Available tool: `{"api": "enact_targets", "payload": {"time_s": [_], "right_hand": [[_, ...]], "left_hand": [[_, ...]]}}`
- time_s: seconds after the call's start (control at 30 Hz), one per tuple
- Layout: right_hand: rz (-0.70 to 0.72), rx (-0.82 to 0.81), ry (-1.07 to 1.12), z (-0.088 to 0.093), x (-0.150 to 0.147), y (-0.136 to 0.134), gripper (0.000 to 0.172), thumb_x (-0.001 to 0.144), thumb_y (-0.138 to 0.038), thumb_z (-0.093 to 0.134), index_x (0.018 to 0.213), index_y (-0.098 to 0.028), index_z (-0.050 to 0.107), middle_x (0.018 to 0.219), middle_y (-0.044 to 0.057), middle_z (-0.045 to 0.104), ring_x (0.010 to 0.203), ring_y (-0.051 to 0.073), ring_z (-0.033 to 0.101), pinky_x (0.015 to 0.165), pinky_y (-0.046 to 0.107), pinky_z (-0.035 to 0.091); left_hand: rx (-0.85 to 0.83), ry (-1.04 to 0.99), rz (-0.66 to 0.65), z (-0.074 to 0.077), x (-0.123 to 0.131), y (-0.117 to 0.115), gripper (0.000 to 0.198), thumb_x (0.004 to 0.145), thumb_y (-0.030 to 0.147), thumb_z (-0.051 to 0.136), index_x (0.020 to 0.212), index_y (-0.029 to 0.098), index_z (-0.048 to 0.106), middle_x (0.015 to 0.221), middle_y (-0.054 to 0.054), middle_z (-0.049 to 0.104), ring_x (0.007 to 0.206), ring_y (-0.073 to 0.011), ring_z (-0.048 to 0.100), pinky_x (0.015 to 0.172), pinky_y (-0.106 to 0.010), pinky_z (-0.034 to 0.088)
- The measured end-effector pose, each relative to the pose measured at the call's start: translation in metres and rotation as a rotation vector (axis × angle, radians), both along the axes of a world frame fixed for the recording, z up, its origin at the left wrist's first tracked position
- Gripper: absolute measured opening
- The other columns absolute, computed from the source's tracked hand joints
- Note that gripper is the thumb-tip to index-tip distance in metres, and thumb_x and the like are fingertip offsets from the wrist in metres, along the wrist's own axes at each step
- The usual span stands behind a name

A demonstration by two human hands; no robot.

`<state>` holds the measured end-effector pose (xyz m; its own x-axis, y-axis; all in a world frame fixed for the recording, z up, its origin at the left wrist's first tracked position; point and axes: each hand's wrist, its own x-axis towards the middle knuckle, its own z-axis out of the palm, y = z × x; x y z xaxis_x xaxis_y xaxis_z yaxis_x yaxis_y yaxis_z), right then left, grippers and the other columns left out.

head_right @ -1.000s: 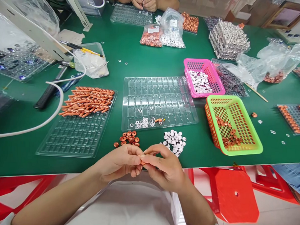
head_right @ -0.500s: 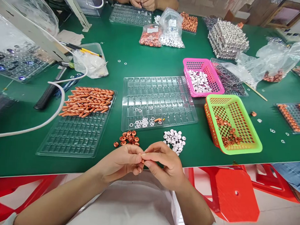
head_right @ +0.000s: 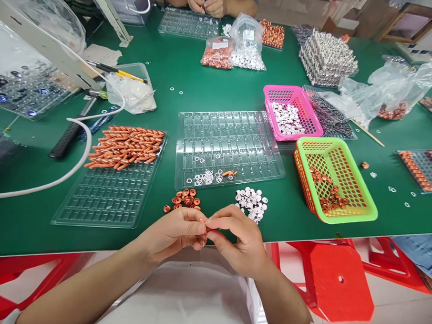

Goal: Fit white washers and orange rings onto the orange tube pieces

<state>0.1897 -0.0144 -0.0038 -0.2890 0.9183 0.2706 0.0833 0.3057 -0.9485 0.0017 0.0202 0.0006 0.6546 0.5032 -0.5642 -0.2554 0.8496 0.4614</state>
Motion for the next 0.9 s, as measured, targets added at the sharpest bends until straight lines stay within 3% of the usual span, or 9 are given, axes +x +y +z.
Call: {"api": "enact_targets", "payload": {"time_s": [0.2, 0.33, 0.4, 0.5, 0.6, 0.7, 0.8, 0.9], "right_hand": [[-0.021, 0.016, -0.022, 0.003, -0.001, 0.000, 0.035, 0.082, -0.002, 0.063, 0.108, -0.025, 0.060, 0.097, 0.004, 0.067, 0.088, 0.018, 0.061, 0.078, 0.037, 0.050], [-0.038, 0.003, 0.010, 0.001, -0.003, -0.003, 0.036, 0.084, -0.003, 0.061, 0.110, -0.027, 0.059, 0.105, 0.006, 0.065, 0.097, 0.020, 0.060, 0.083, 0.039, 0.049], [-0.081, -0.077, 0.083, -0.003, -0.006, -0.006, 0.031, 0.086, -0.007, 0.061, 0.111, -0.027, 0.060, 0.110, 0.007, 0.061, 0.099, 0.021, 0.059, 0.082, 0.038, 0.050], [-0.142, -0.234, 0.253, -0.010, -0.013, -0.012, 0.019, 0.090, -0.019, 0.060, 0.107, -0.026, 0.063, 0.102, 0.006, 0.056, 0.086, 0.018, 0.058, 0.072, 0.033, 0.051], [-0.129, -0.352, 0.407, -0.017, -0.021, -0.015, 0.015, 0.089, -0.026, 0.063, 0.103, -0.026, 0.065, 0.092, 0.004, 0.055, 0.078, 0.016, 0.056, 0.066, 0.030, 0.050], [-0.101, -0.429, 0.505, -0.020, -0.023, -0.016, 0.015, 0.087, -0.028, 0.065, 0.102, -0.026, 0.068, 0.091, 0.004, 0.056, 0.079, 0.016, 0.056, 0.062, 0.027, 0.051], [-0.061, -0.498, 0.542, -0.023, -0.018, -0.015, 0.014, 0.086, -0.028, 0.067, 0.099, -0.025, 0.070, 0.089, 0.004, 0.057, 0.078, 0.016, 0.058, 0.061, 0.028, 0.053], [-0.025, -0.586, 0.577, -0.025, -0.014, -0.013, 0.013, 0.084, -0.026, 0.070, 0.096, -0.025, 0.071, 0.085, 0.002, 0.061, 0.073, 0.015, 0.062, 0.061, 0.028, 0.055]], "left_hand": [[0.012, 0.043, 0.007, 0.001, 0.000, 0.000, 0.018, 0.063, 0.021, 0.084, 0.072, 0.012, 0.072, 0.067, -0.003, 0.070, 0.057, -0.0106, 0.065, 0.060, -0.022, 0.054], [0.156, 0.112, 0.061, 0.003, 0.000, -0.002, 0.017, 0.065, 0.021, 0.083, 0.075, 0.013, 0.071, 0.068, -0.001, 0.069, 0.059, -0.0104, 0.065, 0.063, -0.023, 0.054], [0.284, 0.183, 0.123, 0.004, 0.001, -0.003, 0.013, 0.068, 0.020, 0.080, 0.076, 0.014, 0.071, 0.067, 0.000, 0.069, 0.060, -0.0104, 0.065, 0.063, -0.022, 0.054], [0.556, 0.365, 0.235, 0.005, 0.002, -0.008, 0.009, 0.069, 0.014, 0.076, 0.076, 0.015, 0.071, 0.067, 0.000, 0.068, 0.061, -0.0103, 0.064, 0.060, -0.020, 0.053], [0.963, 0.517, 0.298, 0.007, 0.004, -0.012, 0.009, 0.070, 0.010, 0.072, 0.076, 0.016, 0.069, 0.069, -0.002, 0.069, 0.060, -0.0116, 0.063, 0.054, -0.019, 0.051], [1.331, 0.552, 0.305, 0.008, 0.004, -0.013, 0.012, 0.074, 0.008, 0.069, 0.083, 0.016, 0.068, 0.068, -0.003, 0.071, 0.063, -0.0133, 0.064, 0.059, -0.022, 0.052], [1.529, 0.565, 0.305, 0.008, 0.004, -0.012, 0.018, 0.075, 0.005, 0.069, 0.090, 0.016, 0.067, 0.069, -0.003, 0.072, 0.065, -0.0135, 0.065, 0.065, -0.024, 0.054], [1.615, 0.569, 0.299, 0.008, 0.004, -0.011, 0.020, 0.077, 0.006, 0.068, 0.094, 0.018, 0.066, 0.072, -0.004, 0.073, 0.068, -0.0139, 0.067, 0.067, -0.024, 0.055]]}}
